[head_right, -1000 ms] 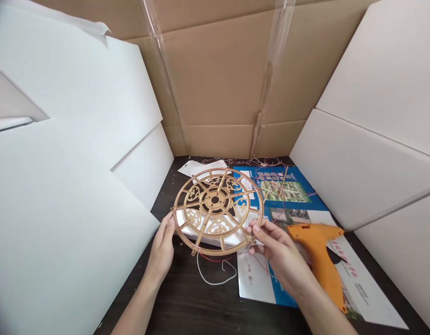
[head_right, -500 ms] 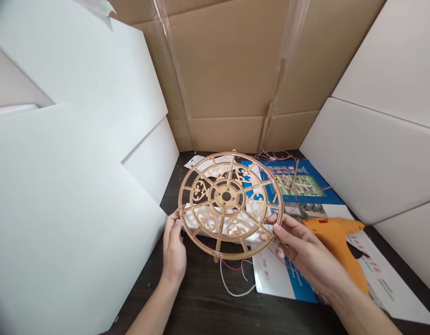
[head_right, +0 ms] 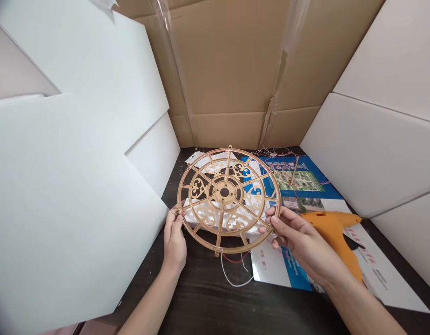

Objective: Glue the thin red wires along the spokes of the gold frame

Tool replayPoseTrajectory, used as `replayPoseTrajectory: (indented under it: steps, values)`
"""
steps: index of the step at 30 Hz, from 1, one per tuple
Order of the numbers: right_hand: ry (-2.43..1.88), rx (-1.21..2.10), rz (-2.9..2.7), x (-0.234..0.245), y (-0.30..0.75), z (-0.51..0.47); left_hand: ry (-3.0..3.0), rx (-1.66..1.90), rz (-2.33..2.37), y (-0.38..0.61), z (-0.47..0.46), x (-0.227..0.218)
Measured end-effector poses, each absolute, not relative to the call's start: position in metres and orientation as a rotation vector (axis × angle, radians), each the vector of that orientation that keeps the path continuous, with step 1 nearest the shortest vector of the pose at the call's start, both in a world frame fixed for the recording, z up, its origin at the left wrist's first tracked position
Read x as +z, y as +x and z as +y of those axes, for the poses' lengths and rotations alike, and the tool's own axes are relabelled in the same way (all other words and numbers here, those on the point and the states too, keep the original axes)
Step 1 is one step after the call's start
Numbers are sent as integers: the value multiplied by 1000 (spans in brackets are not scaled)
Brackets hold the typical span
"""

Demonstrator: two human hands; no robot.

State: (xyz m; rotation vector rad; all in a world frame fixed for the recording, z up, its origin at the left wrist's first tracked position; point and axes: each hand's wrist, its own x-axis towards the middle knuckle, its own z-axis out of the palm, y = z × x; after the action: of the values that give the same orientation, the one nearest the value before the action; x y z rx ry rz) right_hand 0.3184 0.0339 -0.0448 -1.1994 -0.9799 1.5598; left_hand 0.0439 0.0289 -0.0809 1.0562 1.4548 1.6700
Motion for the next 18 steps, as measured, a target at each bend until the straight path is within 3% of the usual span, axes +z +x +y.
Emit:
replayPoseTrajectory:
  steps: [18]
  values:
    - [-1396,1410,-1285,-33,316,28,1079,1727,1700,36,9,-74]
